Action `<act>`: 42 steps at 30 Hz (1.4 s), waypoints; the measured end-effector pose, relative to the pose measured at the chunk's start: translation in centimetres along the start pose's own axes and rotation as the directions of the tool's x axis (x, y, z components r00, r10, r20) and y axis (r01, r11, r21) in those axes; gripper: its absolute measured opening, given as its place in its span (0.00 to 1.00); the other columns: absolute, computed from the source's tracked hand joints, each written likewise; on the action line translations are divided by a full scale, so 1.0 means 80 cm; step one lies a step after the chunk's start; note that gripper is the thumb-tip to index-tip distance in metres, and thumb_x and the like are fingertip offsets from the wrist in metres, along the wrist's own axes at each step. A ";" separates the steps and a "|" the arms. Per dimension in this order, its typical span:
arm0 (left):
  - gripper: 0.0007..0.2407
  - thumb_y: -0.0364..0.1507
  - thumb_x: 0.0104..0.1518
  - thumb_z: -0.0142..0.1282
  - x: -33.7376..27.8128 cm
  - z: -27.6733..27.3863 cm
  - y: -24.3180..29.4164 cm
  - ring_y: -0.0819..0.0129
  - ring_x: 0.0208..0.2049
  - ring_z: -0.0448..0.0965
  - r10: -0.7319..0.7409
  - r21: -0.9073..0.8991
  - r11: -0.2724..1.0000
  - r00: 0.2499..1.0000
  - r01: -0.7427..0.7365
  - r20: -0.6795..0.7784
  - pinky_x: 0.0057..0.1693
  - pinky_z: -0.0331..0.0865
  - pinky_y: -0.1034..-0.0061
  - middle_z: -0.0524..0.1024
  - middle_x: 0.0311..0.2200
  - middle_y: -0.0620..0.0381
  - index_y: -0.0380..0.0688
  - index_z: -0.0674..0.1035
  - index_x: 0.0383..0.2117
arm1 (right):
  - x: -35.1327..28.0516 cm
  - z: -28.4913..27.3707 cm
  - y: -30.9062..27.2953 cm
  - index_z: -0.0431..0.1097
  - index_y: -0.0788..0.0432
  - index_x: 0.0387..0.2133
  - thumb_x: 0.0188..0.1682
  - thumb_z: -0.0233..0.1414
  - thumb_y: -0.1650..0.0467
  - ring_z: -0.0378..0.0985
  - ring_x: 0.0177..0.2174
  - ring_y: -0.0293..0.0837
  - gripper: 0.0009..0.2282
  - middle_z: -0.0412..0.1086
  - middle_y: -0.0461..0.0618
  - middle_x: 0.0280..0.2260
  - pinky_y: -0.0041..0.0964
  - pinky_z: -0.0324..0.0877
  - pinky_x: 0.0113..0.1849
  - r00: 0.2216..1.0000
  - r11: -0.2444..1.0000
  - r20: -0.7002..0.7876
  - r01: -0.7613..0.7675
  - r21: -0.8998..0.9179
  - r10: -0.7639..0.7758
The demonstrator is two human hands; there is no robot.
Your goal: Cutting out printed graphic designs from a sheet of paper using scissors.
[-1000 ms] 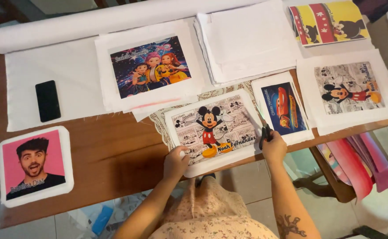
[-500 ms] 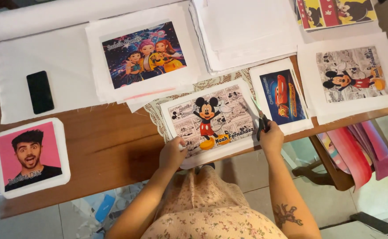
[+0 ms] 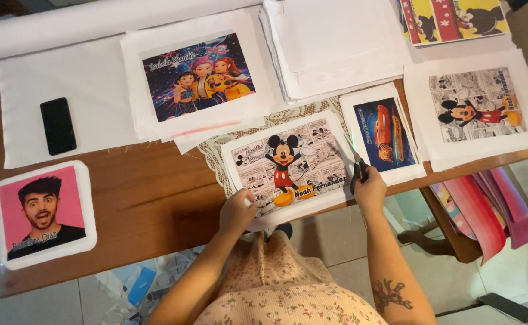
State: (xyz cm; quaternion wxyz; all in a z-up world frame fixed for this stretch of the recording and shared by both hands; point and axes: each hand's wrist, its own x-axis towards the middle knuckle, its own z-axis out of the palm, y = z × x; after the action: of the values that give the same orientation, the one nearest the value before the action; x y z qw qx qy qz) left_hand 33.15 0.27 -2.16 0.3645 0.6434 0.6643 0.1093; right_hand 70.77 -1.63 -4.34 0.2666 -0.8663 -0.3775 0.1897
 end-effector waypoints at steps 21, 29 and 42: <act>0.07 0.37 0.50 0.63 -0.007 -0.016 0.019 0.56 0.46 0.82 -0.054 0.106 0.993 0.994 0.043 0.099 0.51 0.76 0.65 0.82 0.36 0.57 0.59 0.79 0.32 | -0.008 -0.006 -0.012 0.73 0.69 0.37 0.51 0.57 0.74 0.80 0.37 0.67 0.07 0.75 0.69 0.30 0.55 0.76 0.36 1.000 1.000 0.017 0.000 0.014 0.000; 0.08 0.39 0.52 0.63 -0.004 -0.024 0.026 0.59 0.51 0.81 -0.133 0.108 0.988 0.972 0.114 0.191 0.53 0.75 0.66 0.82 0.42 0.58 0.60 0.79 0.34 | -0.003 -0.001 -0.005 0.73 0.66 0.34 0.47 0.58 0.75 0.80 0.36 0.65 0.05 0.75 0.64 0.28 0.55 0.76 0.37 0.999 1.000 0.026 0.021 -0.004 -0.021; 0.28 0.17 0.48 0.41 -0.022 -0.062 0.044 0.58 0.60 0.73 -0.094 -0.036 0.993 0.933 0.113 0.347 0.56 0.70 0.64 0.74 0.60 0.57 0.59 0.78 0.56 | 0.006 -0.001 0.008 0.68 0.60 0.38 0.49 0.49 0.72 0.75 0.36 0.65 0.06 0.75 0.60 0.34 0.55 0.68 0.37 0.989 0.998 0.149 0.004 -0.064 0.006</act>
State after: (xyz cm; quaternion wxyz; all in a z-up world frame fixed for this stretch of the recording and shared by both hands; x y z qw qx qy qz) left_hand 32.58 0.79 4.12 0.4981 0.6063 0.6199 -0.0058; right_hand 71.49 -1.68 -4.75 0.2096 -0.8580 -0.4019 0.2418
